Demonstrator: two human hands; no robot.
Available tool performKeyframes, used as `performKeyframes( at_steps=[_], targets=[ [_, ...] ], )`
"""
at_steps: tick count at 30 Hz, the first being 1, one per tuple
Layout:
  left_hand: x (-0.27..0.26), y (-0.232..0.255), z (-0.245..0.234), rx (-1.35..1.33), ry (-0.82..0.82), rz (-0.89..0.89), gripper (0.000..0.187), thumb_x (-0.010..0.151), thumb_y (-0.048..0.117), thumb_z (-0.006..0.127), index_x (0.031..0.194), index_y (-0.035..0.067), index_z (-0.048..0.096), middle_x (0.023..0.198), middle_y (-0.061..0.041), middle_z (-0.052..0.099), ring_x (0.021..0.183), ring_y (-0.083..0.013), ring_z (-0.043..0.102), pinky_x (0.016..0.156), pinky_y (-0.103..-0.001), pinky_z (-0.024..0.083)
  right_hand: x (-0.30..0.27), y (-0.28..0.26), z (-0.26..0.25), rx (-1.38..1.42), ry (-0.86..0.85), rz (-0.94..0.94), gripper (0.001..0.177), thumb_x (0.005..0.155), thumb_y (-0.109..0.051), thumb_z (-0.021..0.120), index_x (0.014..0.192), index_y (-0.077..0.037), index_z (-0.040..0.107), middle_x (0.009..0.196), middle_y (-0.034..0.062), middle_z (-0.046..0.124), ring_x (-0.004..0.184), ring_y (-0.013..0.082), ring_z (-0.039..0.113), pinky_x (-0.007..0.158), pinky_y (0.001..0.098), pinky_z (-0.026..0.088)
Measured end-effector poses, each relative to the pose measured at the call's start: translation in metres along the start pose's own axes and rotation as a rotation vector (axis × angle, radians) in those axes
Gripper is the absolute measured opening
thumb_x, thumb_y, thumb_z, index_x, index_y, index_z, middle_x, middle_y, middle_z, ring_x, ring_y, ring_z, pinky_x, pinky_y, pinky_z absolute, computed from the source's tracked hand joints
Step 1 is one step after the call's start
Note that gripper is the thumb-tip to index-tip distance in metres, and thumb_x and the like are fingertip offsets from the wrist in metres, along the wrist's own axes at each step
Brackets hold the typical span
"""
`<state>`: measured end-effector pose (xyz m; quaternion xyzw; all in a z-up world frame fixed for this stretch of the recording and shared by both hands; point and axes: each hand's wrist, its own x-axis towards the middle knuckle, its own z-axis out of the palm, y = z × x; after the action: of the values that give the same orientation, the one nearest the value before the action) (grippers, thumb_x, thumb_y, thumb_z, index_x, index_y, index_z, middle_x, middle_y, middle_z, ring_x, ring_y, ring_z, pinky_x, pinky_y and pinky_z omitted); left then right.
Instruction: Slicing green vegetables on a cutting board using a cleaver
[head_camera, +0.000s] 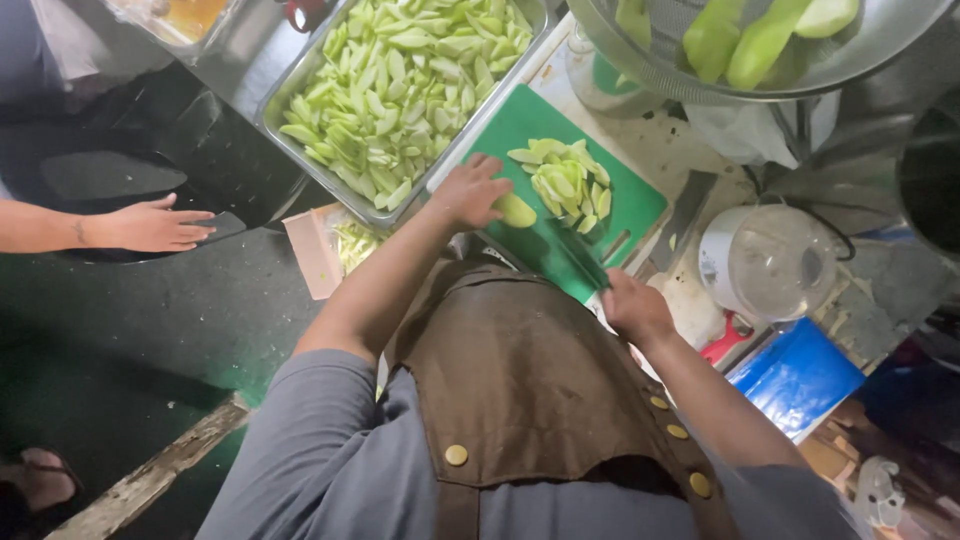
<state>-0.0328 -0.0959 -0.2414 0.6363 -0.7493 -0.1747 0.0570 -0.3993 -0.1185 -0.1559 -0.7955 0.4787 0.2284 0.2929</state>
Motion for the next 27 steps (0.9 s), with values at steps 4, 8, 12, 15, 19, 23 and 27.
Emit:
performKeyframes(
  at_steps=[4, 8, 12, 15, 19, 23, 27],
  targets=[
    [0.005, -0.018, 0.058, -0.032, 0.032, 0.055, 0.051, 0.071, 0.049, 0.085, 0.108, 0.019, 0.067, 0.113, -0.009, 0.054, 0.112, -0.0362, 0.056, 0.081, -0.048, 0.06, 0.002, 0.006, 0.013, 0.054, 0.046, 0.034, 0.037, 0.098, -0.041, 0.038, 0.115, -0.013, 0.054, 0.111, 0.0254, 0.069, 0.105, 0.0484, 0.069, 0.098, 0.0604, 0.05],
    [0.011, -0.006, 0.069, 0.042, 0.165, 0.196, 0.059, 0.072, 0.054, 0.08, 0.117, 0.022, 0.06, 0.1, -0.008, 0.055, 0.093, -0.034, 0.064, 0.072, -0.048, 0.06, 0.003, -0.04, -0.015, 0.028, 0.09, -0.01, 0.036, 0.099, -0.036, 0.034, 0.117, -0.011, 0.053, 0.106, 0.0255, 0.068, 0.101, 0.0498, 0.068, 0.092, 0.0616, 0.052],
    [0.014, 0.018, 0.064, 0.191, 0.365, 0.268, 0.016, 0.093, 0.036, 0.06, 0.106, 0.027, 0.058, 0.094, -0.004, 0.051, 0.084, -0.0273, 0.059, 0.055, -0.041, 0.055, 0.013, -0.064, -0.035, -0.013, 0.105, -0.106, 0.029, 0.1, -0.031, 0.036, 0.115, -0.012, 0.051, 0.105, 0.0259, 0.066, 0.099, 0.0535, 0.068, 0.09, 0.0644, 0.052],
    [0.018, 0.031, 0.04, 0.204, 0.388, 0.282, 0.009, 0.092, 0.031, 0.059, 0.098, 0.025, 0.059, 0.091, -0.005, 0.05, 0.084, -0.0285, 0.056, 0.048, -0.041, 0.055, 0.026, -0.072, -0.041, -0.017, 0.12, -0.135, 0.024, 0.099, -0.029, 0.036, 0.112, -0.012, 0.047, 0.098, 0.0258, 0.065, 0.092, 0.0555, 0.068, 0.085, 0.0657, 0.053],
    [0.017, 0.043, 0.026, 0.146, 0.255, 0.22, 0.011, 0.094, 0.03, 0.057, 0.099, 0.022, 0.059, 0.094, -0.007, 0.051, 0.088, -0.0314, 0.055, 0.048, -0.044, 0.057, 0.043, -0.076, -0.035, 0.03, 0.113, -0.116, 0.025, 0.098, -0.027, 0.035, 0.117, -0.013, 0.045, 0.099, 0.0259, 0.065, 0.094, 0.0561, 0.067, 0.087, 0.0678, 0.053],
    [0.015, 0.049, 0.016, 0.11, 0.119, 0.185, 0.012, 0.099, 0.025, 0.048, 0.104, 0.021, 0.059, 0.097, -0.009, 0.048, 0.093, -0.0339, 0.051, 0.051, -0.051, 0.058, 0.057, -0.065, -0.016, 0.011, 0.131, -0.129, 0.026, 0.102, -0.032, 0.036, 0.115, -0.012, 0.045, 0.099, 0.028, 0.067, 0.094, 0.0561, 0.068, 0.086, 0.0663, 0.053],
    [0.015, 0.047, 0.026, 0.12, 0.203, 0.186, 0.01, 0.099, 0.026, 0.049, 0.099, 0.021, 0.058, 0.095, -0.008, 0.048, 0.092, -0.0319, 0.051, 0.048, -0.047, 0.059, 0.057, -0.064, -0.01, 0.048, 0.191, -0.139, 0.027, 0.103, -0.032, 0.036, 0.113, -0.009, 0.046, 0.097, 0.0319, 0.066, 0.092, 0.0588, 0.066, 0.084, 0.0687, 0.052]
  ],
)
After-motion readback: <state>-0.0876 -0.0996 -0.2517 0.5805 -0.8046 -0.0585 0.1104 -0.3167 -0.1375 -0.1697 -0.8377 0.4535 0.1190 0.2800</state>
